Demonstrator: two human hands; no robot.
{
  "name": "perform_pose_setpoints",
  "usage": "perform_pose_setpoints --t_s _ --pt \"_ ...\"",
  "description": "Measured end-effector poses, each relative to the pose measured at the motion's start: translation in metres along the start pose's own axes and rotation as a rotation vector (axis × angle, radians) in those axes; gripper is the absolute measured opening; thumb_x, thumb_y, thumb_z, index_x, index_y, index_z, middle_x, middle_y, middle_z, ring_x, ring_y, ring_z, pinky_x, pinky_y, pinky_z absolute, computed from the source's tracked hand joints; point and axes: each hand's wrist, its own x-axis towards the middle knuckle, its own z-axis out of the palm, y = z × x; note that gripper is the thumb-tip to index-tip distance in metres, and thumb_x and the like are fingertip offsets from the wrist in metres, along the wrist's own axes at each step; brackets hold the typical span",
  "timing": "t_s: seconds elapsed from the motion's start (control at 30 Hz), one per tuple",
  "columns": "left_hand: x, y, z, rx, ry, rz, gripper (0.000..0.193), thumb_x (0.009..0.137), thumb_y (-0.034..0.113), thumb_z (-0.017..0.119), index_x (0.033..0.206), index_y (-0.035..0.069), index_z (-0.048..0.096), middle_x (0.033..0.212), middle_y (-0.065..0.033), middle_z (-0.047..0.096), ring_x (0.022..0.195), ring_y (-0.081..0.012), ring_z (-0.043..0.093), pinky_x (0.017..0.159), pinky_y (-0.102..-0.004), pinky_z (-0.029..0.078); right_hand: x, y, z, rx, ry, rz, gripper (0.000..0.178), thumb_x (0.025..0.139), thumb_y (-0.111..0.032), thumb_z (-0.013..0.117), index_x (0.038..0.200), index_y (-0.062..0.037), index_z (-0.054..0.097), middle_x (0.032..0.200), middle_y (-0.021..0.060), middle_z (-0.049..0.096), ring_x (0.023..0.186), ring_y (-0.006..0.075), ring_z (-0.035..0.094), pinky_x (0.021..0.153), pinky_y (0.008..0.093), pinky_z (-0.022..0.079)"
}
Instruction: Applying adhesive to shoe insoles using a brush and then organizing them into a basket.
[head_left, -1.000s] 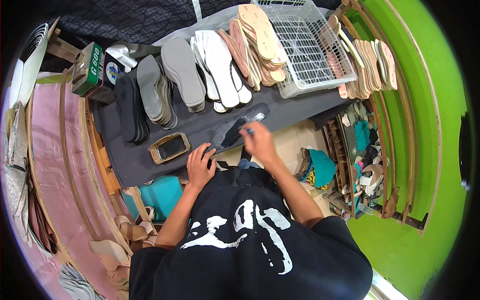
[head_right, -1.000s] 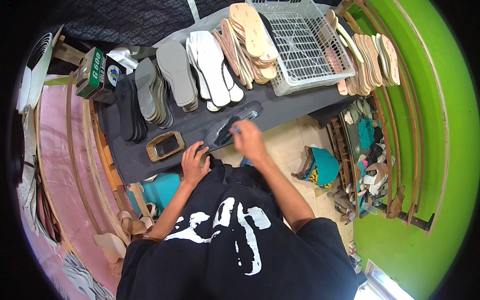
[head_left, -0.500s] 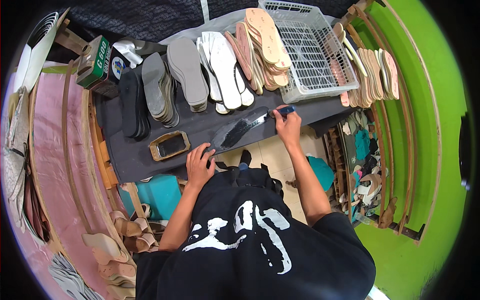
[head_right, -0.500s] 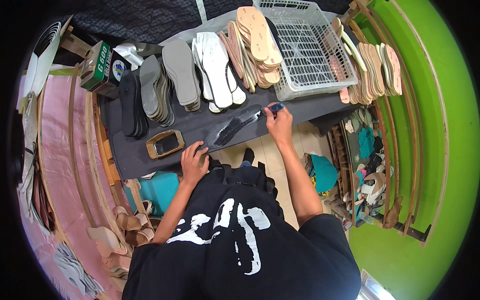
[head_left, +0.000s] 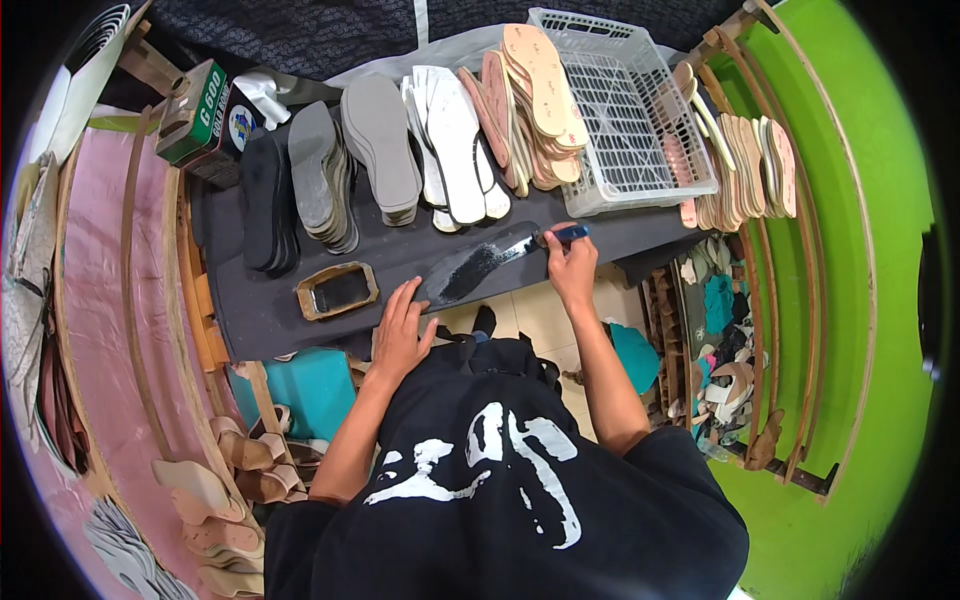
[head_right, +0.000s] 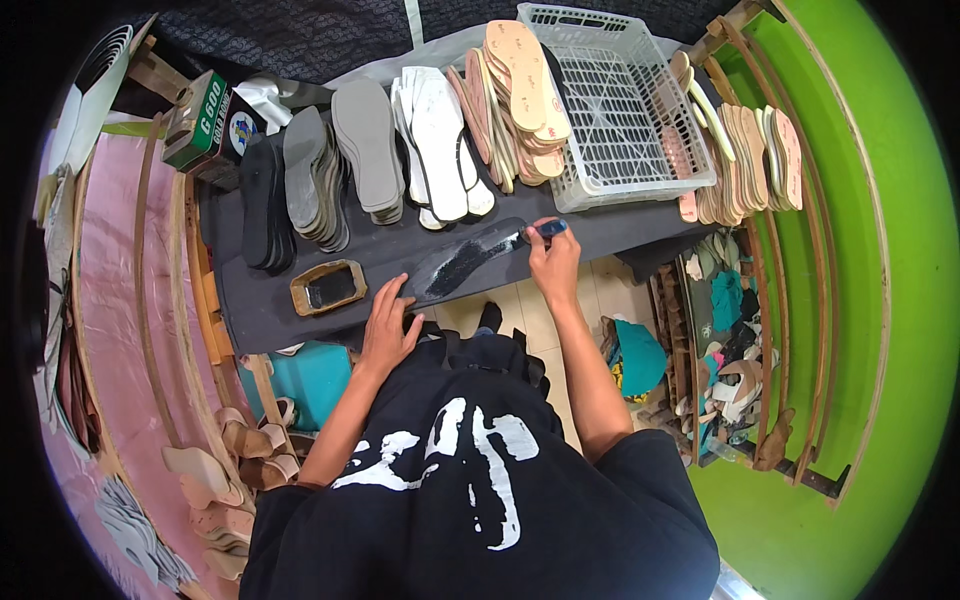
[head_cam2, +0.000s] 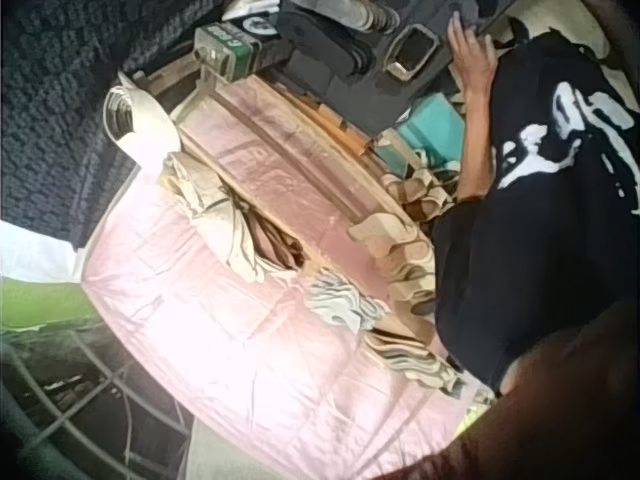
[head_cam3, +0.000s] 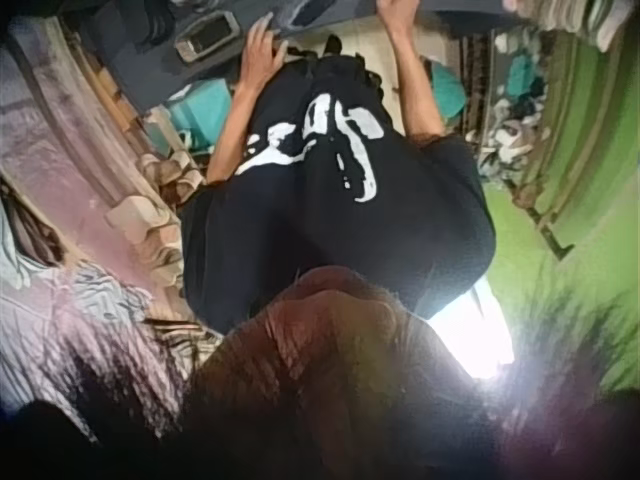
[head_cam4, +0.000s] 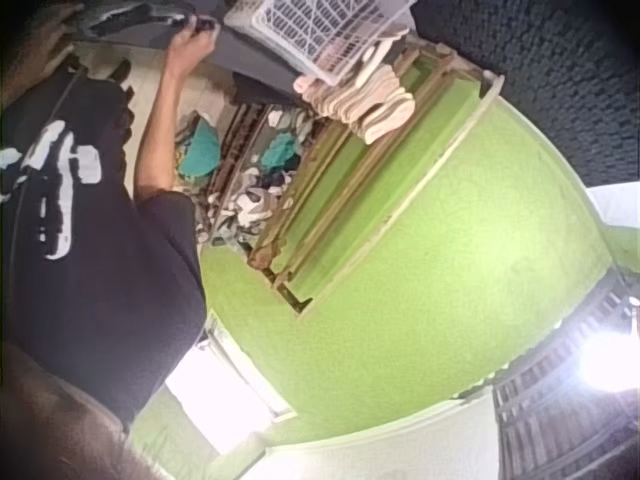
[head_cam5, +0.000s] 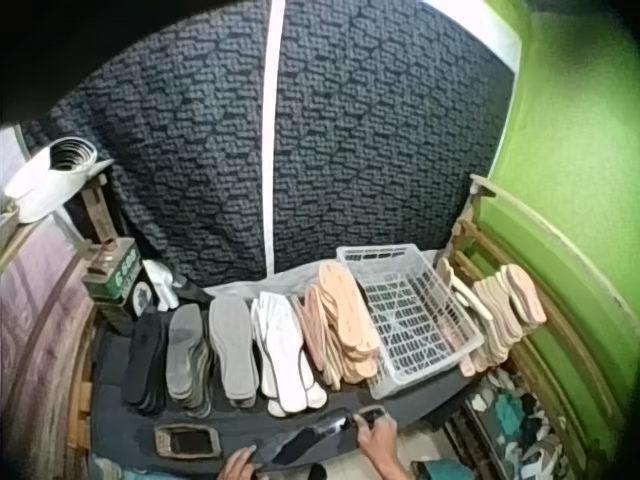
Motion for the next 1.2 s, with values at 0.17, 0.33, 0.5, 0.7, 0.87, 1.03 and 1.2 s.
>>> perform_pose_setpoints --t_s 0.17,0.33,0.5,0.7,0.87,1.03,1.2 --pt "0.028 0.004 -0.002 0.005 -0.082 0.012 0.072 0.098 0.009 0.073 0.163 0.0 0.044 0.165 -0.0195 0.051 0.153 -0.0414 0.046 0.13 -0.0517 0.035 0.002 0.003 -0.001 -0.015 -0.015 -0.005 0.007 0.098 -0.002 0.076 0.099 0.0041 0.072 0.09 0.0161 0.074 0.073 0.0262 0.074 0.069 0.0362 0.057" --pt "0.033 -0.001 -0.001 -0.044 -0.129 0.034 0.077 0.098 0.007 0.071 0.168 0.001 0.038 0.165 -0.0204 0.05 0.154 -0.042 0.045 0.132 -0.0518 0.034 0.023 -0.005 0.005 -0.056 -0.014 0.03 0.007 0.099 -0.002 0.076 0.099 0.0039 0.072 0.09 0.0164 0.074 0.073 0.0272 0.073 0.069 0.0362 0.057" --pt "0.034 -0.005 -0.003 -0.093 -0.122 0.035 0.077 0.096 0.005 0.072 0.167 0.004 0.043 0.163 -0.0168 0.053 0.15 -0.0406 0.048 0.13 -0.0513 0.036 0.002 -0.001 -0.002 -0.094 -0.018 -0.054 0.008 0.098 -0.003 0.077 0.099 0.0034 0.073 0.089 0.0155 0.074 0.073 0.0261 0.072 0.069 0.0358 0.057" --pt "0.037 -0.004 -0.005 -0.135 -0.205 0.061 0.072 0.092 0.002 0.074 0.161 0.004 0.053 0.164 -0.0141 0.055 0.141 -0.0384 0.053 0.122 -0.0492 0.044 -0.01 0.013 -0.011 -0.058 0.047 0.026 0.01 0.098 -0.005 0.078 0.099 0.0029 0.074 0.089 0.0152 0.074 0.074 0.0252 0.071 0.071 0.0364 0.056" --pt "0.028 -0.014 0.001 -0.084 -0.09 0.149 0.063 0.091 0.001 0.075 0.153 0.002 0.061 0.162 -0.0138 0.057 0.14 -0.0377 0.056 0.119 -0.0475 0.047 -0.002 0.009 -0.009 -0.116 0.02 0.017 0.011 0.098 -0.007 0.079 0.098 0.0029 0.073 0.09 0.016 0.075 0.076 0.028 0.072 0.072 0.0377 0.057" --pt "0.024 -0.016 0.009 -0.154 0.008 0.12 0.043 0.09 0.003 0.078 0.133 -0.001 0.074 0.148 -0.0134 0.069 0.136 -0.0365 0.064 0.118 -0.048 0.05 -0.017 0.007 -0.019 -0.088 0.014 -0.022 0.011 0.098 -0.006 0.079 0.098 0.003 0.072 0.09 0.0168 0.074 0.079 0.0318 0.074 0.074 0.0393 0.057" --pt "0.024 -0.017 0.012 -0.119 0.073 0.15 0.037 0.089 0.002 0.08 0.126 -0.001 0.078 0.143 -0.0123 0.073 0.133 -0.0351 0.067 0.117 -0.0488 0.051 -0.013 0.004 -0.011 -0.134 0.033 -0.048 0.011 0.098 -0.006 0.079 0.099 0.0026 0.073 0.09 0.0185 0.073 0.082 0.0354 0.074 0.075 0.0405 0.058"
